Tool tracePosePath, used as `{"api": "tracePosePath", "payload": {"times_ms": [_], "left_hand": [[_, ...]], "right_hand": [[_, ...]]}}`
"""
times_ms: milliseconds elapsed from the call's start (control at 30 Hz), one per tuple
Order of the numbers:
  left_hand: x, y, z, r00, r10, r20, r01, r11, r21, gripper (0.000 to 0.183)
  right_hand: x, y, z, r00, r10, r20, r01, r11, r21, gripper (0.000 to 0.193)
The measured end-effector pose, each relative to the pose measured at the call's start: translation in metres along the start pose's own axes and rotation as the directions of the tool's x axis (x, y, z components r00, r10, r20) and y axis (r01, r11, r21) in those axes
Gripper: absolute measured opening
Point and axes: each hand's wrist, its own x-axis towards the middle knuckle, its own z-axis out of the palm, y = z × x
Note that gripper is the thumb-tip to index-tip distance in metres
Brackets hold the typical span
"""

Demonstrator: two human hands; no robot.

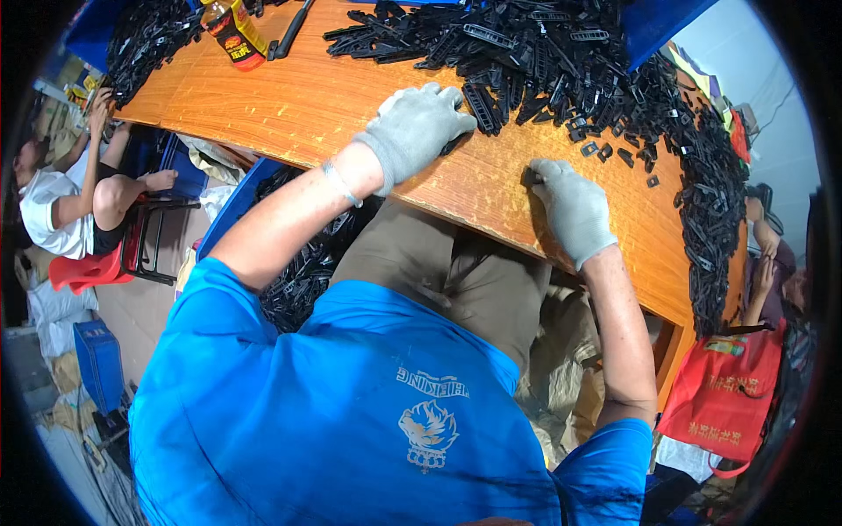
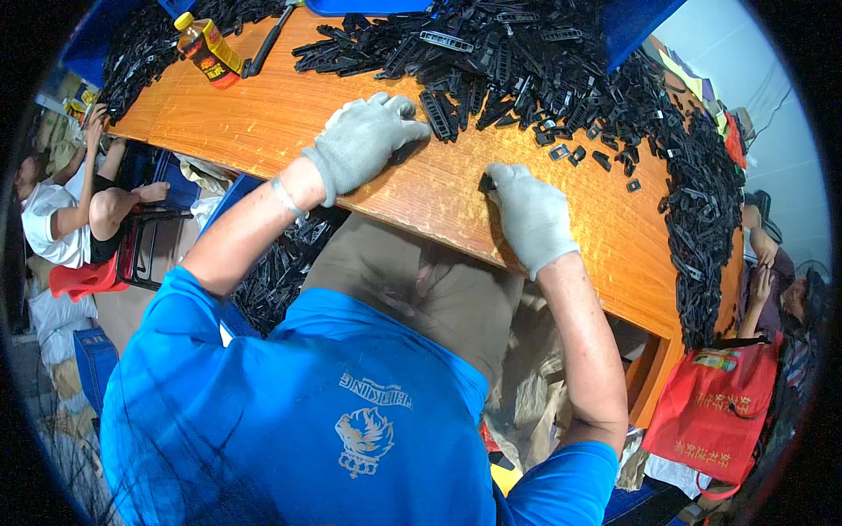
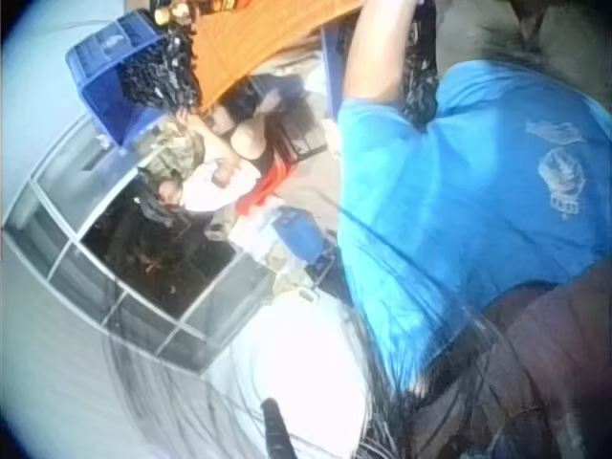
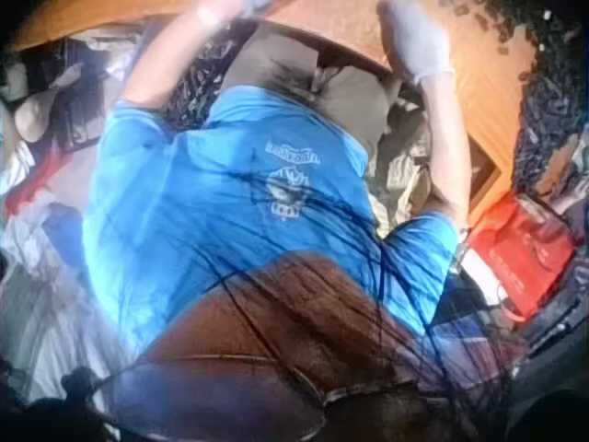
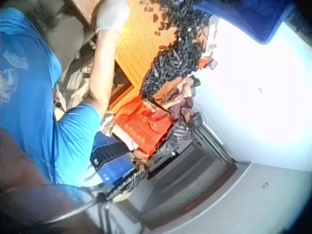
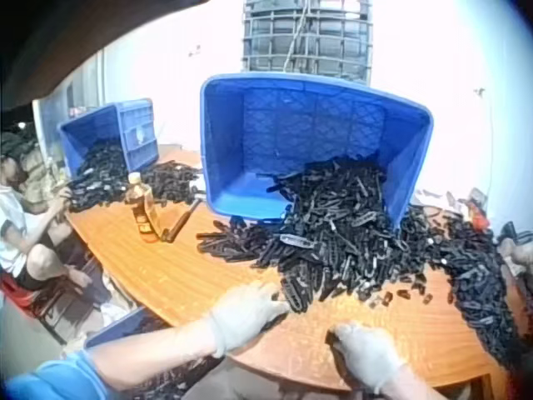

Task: The person wearing gloves repeatedly picks up plastic components from piles on a workbench, snaps them together by hand to assemble parts, and places the assembled items onto the table.

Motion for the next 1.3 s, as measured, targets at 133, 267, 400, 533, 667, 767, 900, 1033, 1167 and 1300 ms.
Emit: {"api": "tracePosePath", "payload": {"times_ms": [133,267,400,533,667,767,900,1033,1167,1300], "left_hand": [[-0.003,-0.012,0.001,0.990,0.130,-0.046,-0.131,0.991,-0.024,0.018],[-0.022,-0.005,0.016,0.997,0.064,-0.033,-0.069,0.971,-0.229,0.017],[-0.036,-0.003,0.027,0.994,-0.014,-0.104,-0.029,0.917,-0.398,0.021],[-0.039,-0.006,0.034,0.986,-0.014,-0.163,-0.057,0.905,-0.423,0.020],[-0.039,-0.008,0.039,0.984,-0.010,-0.178,-0.070,0.896,-0.439,0.019],[-0.040,0.002,0.034,0.990,-0.054,-0.132,-0.014,0.883,-0.469,0.018],[-0.039,-0.011,0.027,0.987,-0.041,-0.156,-0.030,0.903,-0.428,0.018],[-0.061,-0.051,-0.003,0.988,0.031,0.152,0.050,0.863,-0.503,0.022],[-0.059,-0.072,-0.018,0.970,0.077,0.230,0.071,0.815,-0.575,0.040],[-0.004,-0.037,0.001,0.988,0.115,-0.100,-0.133,0.970,-0.205,0.035]], "right_hand": [[0.001,-0.005,0.009,0.976,-0.013,-0.216,0.077,0.954,0.289,0.026],[0.012,-0.025,0.006,0.935,-0.057,-0.350,0.210,0.885,0.416,0.017],[0.022,-0.044,0.018,0.939,-0.035,-0.342,0.197,0.870,0.453,0.019],[0.029,-0.045,0.024,0.941,-0.026,-0.338,0.186,0.874,0.450,0.019],[0.030,-0.042,0.026,0.948,-0.065,-0.311,0.189,0.902,0.389,0.020],[0.034,-0.060,0.027,0.947,-0.103,-0.305,0.209,0.917,0.340,0.015],[0.060,-0.066,0.029,0.927,-0.196,-0.319,0.305,0.890,0.339,0.014],[0.059,-0.067,0.028,0.891,-0.326,-0.315,0.442,0.779,0.444,0.021],[0.052,0.001,0.016,0.891,-0.036,-0.453,0.218,0.908,0.358,0.022],[0.070,0.043,0.019,0.857,0.014,-0.514,0.088,0.981,0.174,0.022]]}}
